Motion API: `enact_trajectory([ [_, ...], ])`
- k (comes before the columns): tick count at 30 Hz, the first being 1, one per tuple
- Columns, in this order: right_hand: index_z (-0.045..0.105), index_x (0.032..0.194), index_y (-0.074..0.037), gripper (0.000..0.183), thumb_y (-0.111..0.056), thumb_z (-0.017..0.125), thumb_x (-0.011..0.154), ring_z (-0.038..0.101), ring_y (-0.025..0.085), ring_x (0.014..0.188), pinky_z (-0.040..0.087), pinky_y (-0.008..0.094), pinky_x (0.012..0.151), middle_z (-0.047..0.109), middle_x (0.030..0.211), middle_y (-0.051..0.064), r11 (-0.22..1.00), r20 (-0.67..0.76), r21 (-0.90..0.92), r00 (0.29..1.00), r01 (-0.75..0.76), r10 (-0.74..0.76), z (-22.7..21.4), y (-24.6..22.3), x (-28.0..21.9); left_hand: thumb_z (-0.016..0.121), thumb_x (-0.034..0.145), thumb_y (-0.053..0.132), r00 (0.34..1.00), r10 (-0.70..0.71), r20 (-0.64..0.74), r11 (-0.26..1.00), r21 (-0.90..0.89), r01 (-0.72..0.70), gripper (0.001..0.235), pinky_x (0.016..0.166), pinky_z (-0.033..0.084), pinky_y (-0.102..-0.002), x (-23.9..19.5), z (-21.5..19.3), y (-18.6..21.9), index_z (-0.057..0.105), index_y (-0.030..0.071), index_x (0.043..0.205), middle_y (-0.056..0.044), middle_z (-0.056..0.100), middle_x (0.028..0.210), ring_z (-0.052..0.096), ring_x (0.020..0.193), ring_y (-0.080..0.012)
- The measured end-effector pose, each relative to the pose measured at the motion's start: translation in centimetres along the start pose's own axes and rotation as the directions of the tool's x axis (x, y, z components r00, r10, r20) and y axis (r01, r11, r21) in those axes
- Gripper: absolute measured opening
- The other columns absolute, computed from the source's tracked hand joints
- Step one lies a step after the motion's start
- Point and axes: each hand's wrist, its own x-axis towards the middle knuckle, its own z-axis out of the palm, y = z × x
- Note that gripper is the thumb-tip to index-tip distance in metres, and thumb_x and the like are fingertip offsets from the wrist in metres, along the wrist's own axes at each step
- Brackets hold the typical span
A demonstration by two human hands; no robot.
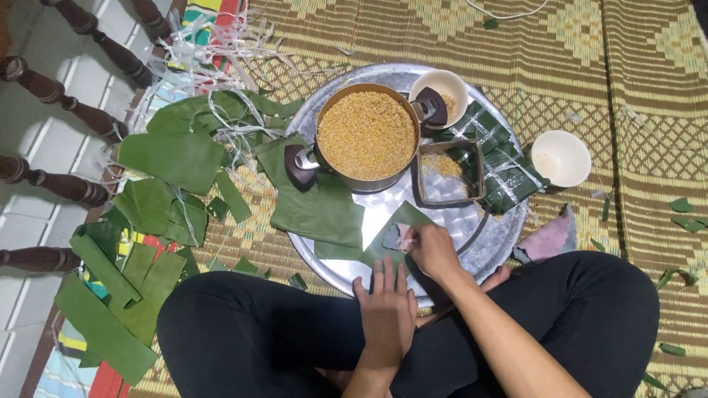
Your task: Wrapping small portions of food in green leaves on a large metal tray.
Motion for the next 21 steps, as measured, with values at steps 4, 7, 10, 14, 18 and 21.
enact_trajectory([
  [4, 0.080, 0.093, -0.004, 0.015, -0.004, 0.077, 0.078, 0.072, 0.040, 0.084, 0.056, 0.048, 0.081, 0.076, 0.098, 0.018, 0.999, -0.143, -0.033, 0.989, 0.031, -0.035, 0.4, 0.5, 0.4, 0.067, 0.091, 0.025, 1.000, 0.000, -0.005, 1.000, 0.012, 0.000, 0.054, 0.107, 0.029, -0.066, -0.3, 0.8, 0.0, 0.066, 0.001, 0.139, -0.025, 0.059, 0.149, 0.051, 0.137, -0.0371],
  [7, 0.077, 0.101, 0.000, 0.019, -0.001, 0.073, 0.082, 0.072, 0.038, 0.091, 0.058, 0.047, 0.084, 0.075, 0.103, 0.020, 1.000, -0.148, -0.028, 0.989, 0.001, -0.005, 0.1, 0.0, -0.3, 0.056, 0.099, 0.028, 0.996, 0.005, 0.091, 0.996, 0.089, -0.013, 0.051, 0.104, 0.029, -0.068, -0.5, 1.8, -0.2, 0.063, 0.004, 0.144, -0.023, 0.055, 0.154, 0.045, 0.140, -0.0347],
  [10, 0.075, 0.098, -0.001, 0.014, -0.011, 0.077, 0.090, 0.074, 0.037, 0.079, 0.057, 0.046, 0.076, 0.077, 0.090, 0.018, 1.000, -0.078, -0.022, 0.997, -0.012, 0.010, 0.8, -0.6, -2.0, 0.055, 0.102, 0.031, 0.982, -0.006, 0.187, 0.993, 0.116, -0.016, 0.054, 0.105, 0.026, -0.073, -0.6, 1.5, -0.2, 0.056, 0.006, 0.149, -0.021, 0.048, 0.161, 0.040, 0.145, -0.0338],
  [14, 0.072, 0.107, 0.002, 0.021, -0.004, 0.070, 0.087, 0.071, 0.040, 0.091, 0.057, 0.048, 0.084, 0.072, 0.108, 0.022, 0.996, -0.121, -0.066, 0.990, 0.067, -0.075, 2.0, 0.8, -0.6, 0.059, 0.099, 0.032, 0.981, -0.009, 0.193, 0.991, 0.134, -0.017, 0.050, 0.106, 0.027, -0.072, -0.3, 1.0, 0.0, 0.064, 0.005, 0.141, -0.022, 0.051, 0.159, 0.042, 0.144, -0.0338],
  [18, 0.069, 0.106, 0.005, 0.022, -0.004, 0.073, 0.087, 0.069, 0.046, 0.092, 0.057, 0.054, 0.082, 0.069, 0.108, 0.026, 0.987, -0.268, -0.136, 0.956, 0.085, -0.119, 1.7, 2.7, 2.6, 0.058, 0.100, 0.031, 0.992, 0.006, 0.124, 0.996, 0.086, -0.017, 0.053, 0.104, 0.028, -0.070, -0.7, 1.0, 0.0, 0.060, 0.007, 0.147, -0.020, 0.053, 0.156, 0.046, 0.140, -0.0328],
  [21, 0.076, 0.095, 0.004, 0.017, -0.010, 0.078, 0.085, 0.072, 0.037, 0.077, 0.059, 0.046, 0.077, 0.075, 0.092, 0.020, 0.994, -0.057, -0.087, 0.995, 0.071, -0.076, 1.3, 0.9, 0.2, 0.055, 0.101, 0.033, 0.982, -0.013, 0.191, 0.992, 0.126, -0.012, 0.055, 0.104, 0.027, -0.069, -0.4, 1.5, -0.1, 0.058, 0.005, 0.149, -0.020, 0.051, 0.158, 0.043, 0.142, -0.0319],
])
